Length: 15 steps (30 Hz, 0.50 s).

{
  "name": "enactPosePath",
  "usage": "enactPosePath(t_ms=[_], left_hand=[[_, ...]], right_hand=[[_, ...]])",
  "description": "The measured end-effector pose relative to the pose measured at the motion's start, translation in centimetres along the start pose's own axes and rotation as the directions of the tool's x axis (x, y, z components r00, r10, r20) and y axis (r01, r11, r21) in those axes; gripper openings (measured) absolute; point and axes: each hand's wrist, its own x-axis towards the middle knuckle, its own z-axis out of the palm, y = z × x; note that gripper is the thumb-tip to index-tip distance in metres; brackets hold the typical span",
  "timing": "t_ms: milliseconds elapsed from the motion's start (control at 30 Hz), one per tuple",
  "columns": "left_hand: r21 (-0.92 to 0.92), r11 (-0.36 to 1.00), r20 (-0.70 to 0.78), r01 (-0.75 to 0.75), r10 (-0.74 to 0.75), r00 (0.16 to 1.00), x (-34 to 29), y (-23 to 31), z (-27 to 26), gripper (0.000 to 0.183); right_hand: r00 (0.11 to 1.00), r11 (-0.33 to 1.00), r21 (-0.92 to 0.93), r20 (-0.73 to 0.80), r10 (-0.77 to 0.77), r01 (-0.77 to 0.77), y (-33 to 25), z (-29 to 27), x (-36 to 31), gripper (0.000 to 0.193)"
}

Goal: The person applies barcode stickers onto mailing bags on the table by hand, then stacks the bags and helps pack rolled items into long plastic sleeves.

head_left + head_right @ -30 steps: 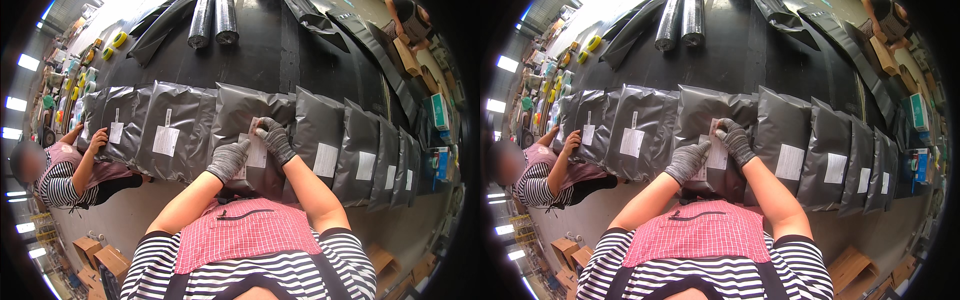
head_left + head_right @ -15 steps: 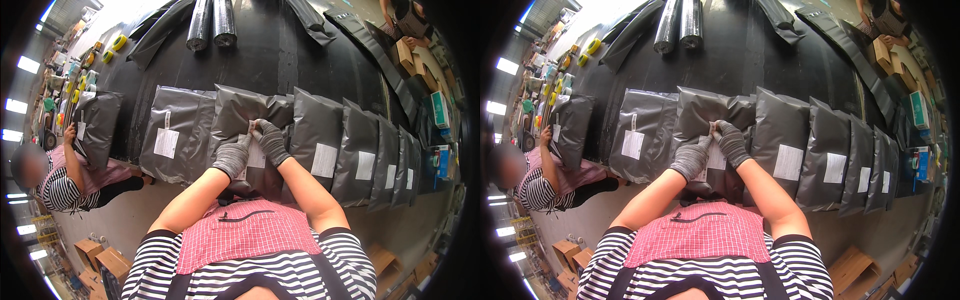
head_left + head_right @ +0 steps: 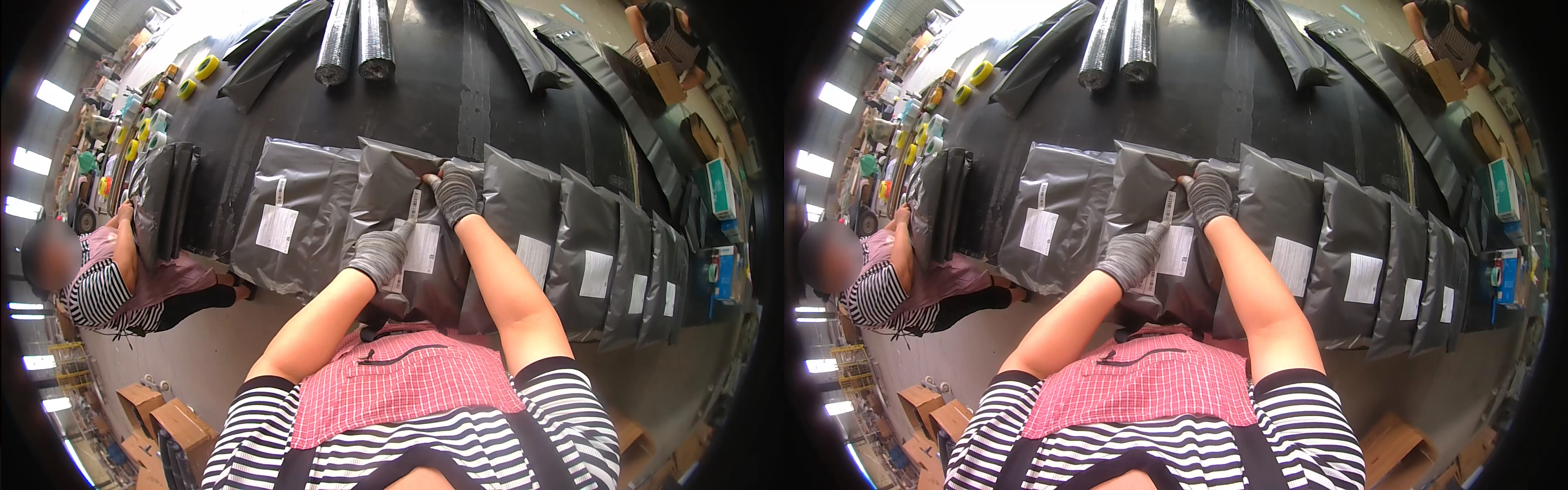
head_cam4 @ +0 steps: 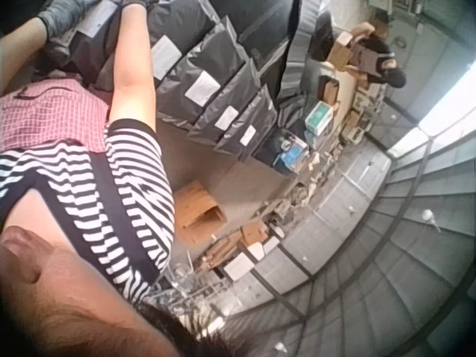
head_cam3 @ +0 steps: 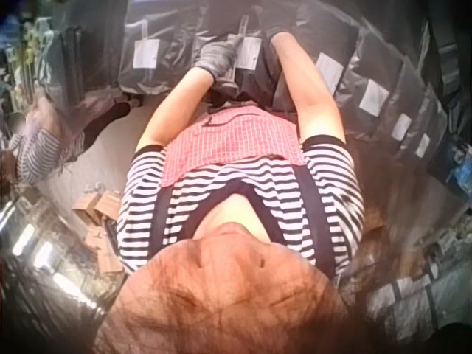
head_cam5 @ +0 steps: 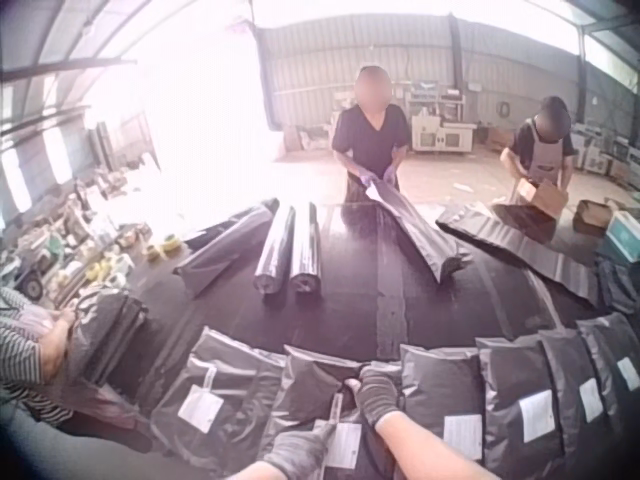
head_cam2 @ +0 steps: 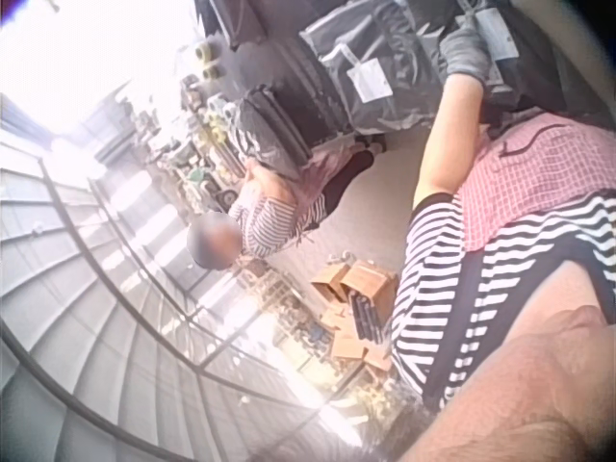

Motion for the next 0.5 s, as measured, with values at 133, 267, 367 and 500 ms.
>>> enactPosePath(t_ms=[133,267,367,500], left_hand=[[-0.413,0.884,-0.353,-0.221,0.069,0.933,-2.0,-1.1,-0.5,0.034],[-0.729,0.592,-0.479,-0.344,-0.082,0.874,-4.3,-0.7,-2.2,0.027],[-0.785,0.515,-0.411,-0.343,-0.021,0.911,-5.9,0.2,-3.6,0.027],[-0.885,0.333,-0.252,-0.327,0.250,0.935,-7.8,0.5,-4.5,0.027]], right_hand=[[0.961,0.948,0.231,-0.218,-0.171,0.221,0.0,-0.9,-2.8,0.029],[0.832,0.788,0.615,0.446,-0.330,-0.018,0.2,-4.0,-11.8,0.032],[0.813,0.682,0.731,0.402,-0.422,-0.007,-0.8,-4.9,-18.0,0.039],[0.855,0.789,0.612,0.439,-0.277,-0.059,-0.5,-7.2,-21.2,0.038]])
